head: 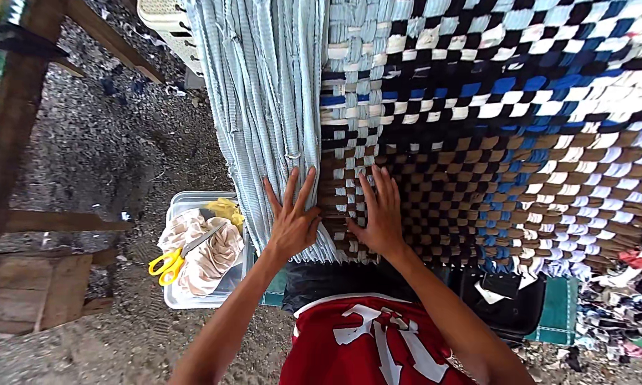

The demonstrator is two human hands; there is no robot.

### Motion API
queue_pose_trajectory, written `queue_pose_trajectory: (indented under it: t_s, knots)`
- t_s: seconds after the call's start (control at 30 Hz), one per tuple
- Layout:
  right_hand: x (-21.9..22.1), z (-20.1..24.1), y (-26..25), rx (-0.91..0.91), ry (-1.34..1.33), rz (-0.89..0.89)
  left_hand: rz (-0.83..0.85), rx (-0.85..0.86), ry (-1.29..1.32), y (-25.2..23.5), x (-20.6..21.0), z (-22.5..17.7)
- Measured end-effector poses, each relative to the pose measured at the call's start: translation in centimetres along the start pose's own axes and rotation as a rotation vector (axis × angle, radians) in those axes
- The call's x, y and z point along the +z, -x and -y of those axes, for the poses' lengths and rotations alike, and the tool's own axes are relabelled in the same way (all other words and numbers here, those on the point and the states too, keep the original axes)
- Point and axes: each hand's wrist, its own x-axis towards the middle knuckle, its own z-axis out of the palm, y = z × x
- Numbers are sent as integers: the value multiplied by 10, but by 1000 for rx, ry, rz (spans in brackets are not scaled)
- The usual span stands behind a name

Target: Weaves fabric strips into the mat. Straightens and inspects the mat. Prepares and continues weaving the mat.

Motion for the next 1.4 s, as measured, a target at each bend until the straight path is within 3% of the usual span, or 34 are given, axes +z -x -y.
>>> queue_pose_trajectory:
  t_s: [0.2,0.4,0.73,0.97,1.07,1.23,1.4]
  knots:
    - [-8,8,9,-24,-31,26,24,-43,11,9,-9,-10]
    - [15,45,16,147,63,49,7,-64,-15,11,0,-17]
    - [-8,8,36,21,-80,120,-14,-87,-17,12,6,-14]
    - [10,33,43,144,20,37,-39,-80,-2,12,11,-13]
    - [3,23,46,152,19,102,-49,-80,-3,14,14,-11]
    - [-36,-22,57,-32,-112,263,-94,-72,6,11,18,-9]
    - [-73,-52,90,82,-99,68,-263,-104,42,1,13,-29]
